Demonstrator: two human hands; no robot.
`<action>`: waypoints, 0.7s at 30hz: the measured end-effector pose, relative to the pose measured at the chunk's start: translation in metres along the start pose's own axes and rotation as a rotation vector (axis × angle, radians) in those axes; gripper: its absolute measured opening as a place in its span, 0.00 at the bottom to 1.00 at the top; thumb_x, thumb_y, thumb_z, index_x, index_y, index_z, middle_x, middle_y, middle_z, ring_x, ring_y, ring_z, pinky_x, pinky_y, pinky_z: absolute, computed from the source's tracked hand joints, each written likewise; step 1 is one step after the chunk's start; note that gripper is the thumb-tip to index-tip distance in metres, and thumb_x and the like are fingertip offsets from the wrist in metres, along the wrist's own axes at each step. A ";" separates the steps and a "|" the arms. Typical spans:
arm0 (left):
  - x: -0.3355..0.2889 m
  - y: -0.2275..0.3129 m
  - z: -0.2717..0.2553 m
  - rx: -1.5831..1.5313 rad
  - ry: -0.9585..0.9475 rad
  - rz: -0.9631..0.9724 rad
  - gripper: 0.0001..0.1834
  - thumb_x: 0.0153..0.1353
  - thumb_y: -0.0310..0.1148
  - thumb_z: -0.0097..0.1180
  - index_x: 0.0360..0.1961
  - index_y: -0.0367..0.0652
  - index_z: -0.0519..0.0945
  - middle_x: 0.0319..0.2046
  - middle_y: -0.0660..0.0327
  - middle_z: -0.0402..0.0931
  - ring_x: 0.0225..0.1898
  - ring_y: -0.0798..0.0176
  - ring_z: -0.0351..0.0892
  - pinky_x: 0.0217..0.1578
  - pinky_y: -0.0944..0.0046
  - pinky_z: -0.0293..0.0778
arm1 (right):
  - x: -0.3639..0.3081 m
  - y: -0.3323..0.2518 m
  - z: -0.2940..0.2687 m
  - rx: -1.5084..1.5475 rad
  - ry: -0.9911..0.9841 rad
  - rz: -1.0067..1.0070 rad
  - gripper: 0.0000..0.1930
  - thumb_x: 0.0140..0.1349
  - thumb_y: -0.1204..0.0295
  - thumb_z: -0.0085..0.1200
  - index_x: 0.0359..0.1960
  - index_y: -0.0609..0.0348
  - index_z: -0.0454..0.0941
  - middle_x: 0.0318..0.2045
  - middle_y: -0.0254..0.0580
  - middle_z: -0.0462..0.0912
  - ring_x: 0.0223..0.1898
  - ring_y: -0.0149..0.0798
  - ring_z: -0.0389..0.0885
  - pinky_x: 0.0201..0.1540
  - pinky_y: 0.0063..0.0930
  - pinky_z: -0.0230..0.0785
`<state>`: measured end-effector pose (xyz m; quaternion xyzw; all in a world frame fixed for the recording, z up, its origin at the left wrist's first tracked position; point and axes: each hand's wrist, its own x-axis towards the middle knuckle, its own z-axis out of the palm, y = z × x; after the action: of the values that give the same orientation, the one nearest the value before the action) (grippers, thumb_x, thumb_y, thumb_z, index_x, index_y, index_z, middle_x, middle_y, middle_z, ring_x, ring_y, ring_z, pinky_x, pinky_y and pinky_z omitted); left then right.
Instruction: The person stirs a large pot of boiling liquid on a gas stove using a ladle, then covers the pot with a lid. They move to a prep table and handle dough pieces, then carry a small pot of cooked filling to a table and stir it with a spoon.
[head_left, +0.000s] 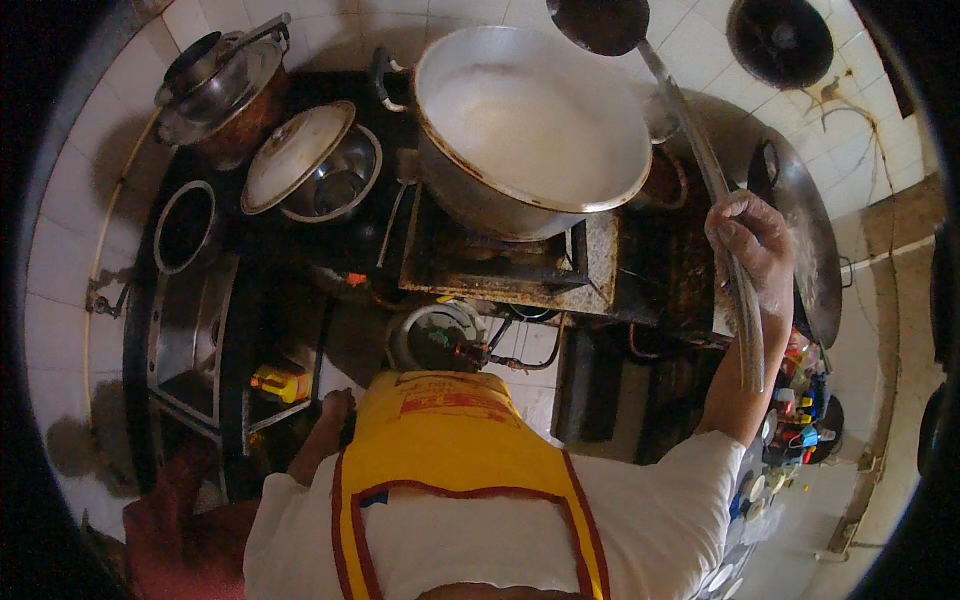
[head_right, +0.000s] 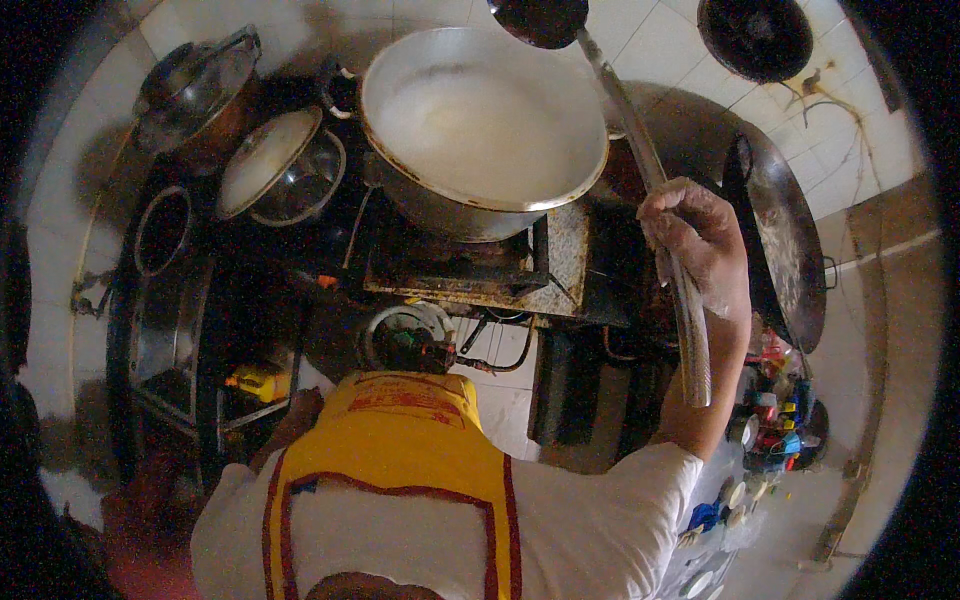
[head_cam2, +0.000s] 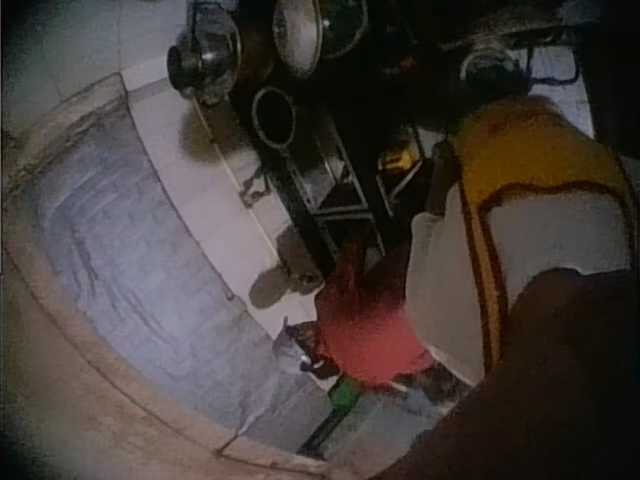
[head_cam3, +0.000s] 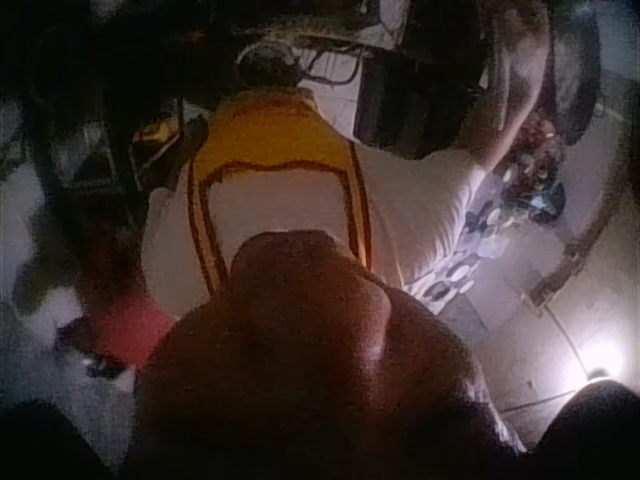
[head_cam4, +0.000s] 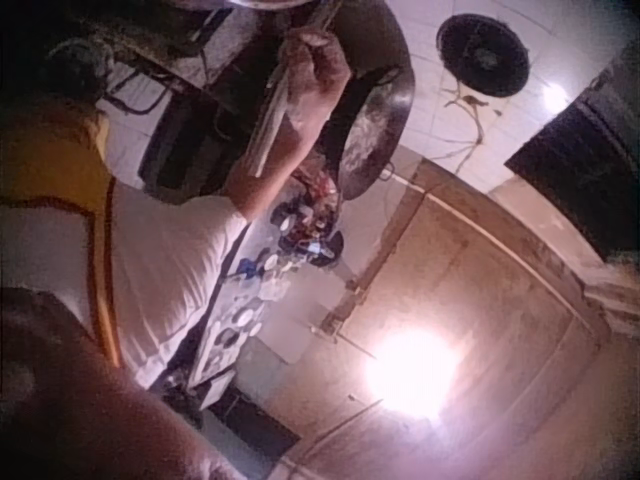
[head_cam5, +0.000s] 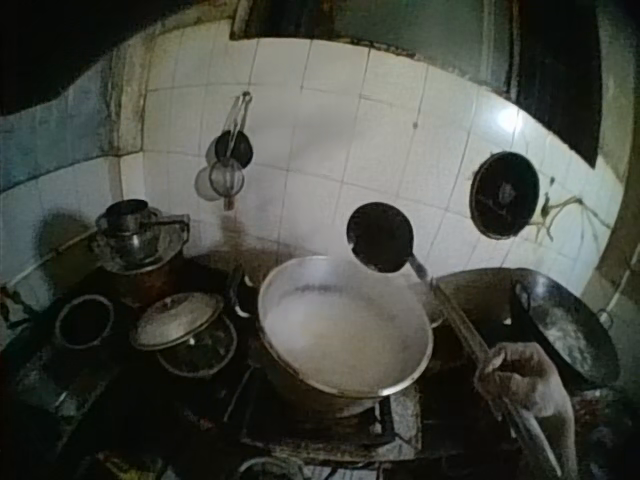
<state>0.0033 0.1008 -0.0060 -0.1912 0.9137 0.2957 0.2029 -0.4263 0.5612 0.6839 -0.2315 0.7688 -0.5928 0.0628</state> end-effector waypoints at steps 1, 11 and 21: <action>-0.001 0.004 -0.002 0.316 0.148 0.162 0.06 0.66 0.32 0.51 0.32 0.44 0.77 0.21 0.62 0.73 0.20 0.59 0.71 0.25 0.58 0.71 | 0.000 0.000 0.000 0.013 -0.006 0.019 0.04 0.59 0.72 0.56 0.34 0.59 0.78 0.27 0.33 0.77 0.21 0.21 0.70 0.20 0.14 0.60; -0.025 0.034 -0.042 -1.012 -0.051 -0.273 0.13 0.65 0.37 0.57 0.27 0.43 0.73 0.19 0.62 0.71 0.19 0.65 0.70 0.20 0.62 0.69 | -0.001 0.000 -0.002 0.113 -0.029 0.076 0.05 0.60 0.73 0.55 0.35 0.59 0.76 0.25 0.33 0.76 0.17 0.22 0.70 0.16 0.14 0.60; -0.023 0.032 -0.027 -1.530 -0.083 -0.541 0.12 0.67 0.38 0.54 0.31 0.43 0.73 0.22 0.63 0.70 0.20 0.65 0.68 0.21 0.60 0.66 | -0.001 0.004 -0.008 0.196 -0.032 0.050 0.06 0.62 0.71 0.56 0.35 0.59 0.75 0.25 0.35 0.75 0.15 0.22 0.68 0.14 0.14 0.61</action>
<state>0.0010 0.1131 0.0397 -0.4800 0.3725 0.7860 0.1145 -0.4299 0.5696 0.6820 -0.2146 0.7115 -0.6596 0.1123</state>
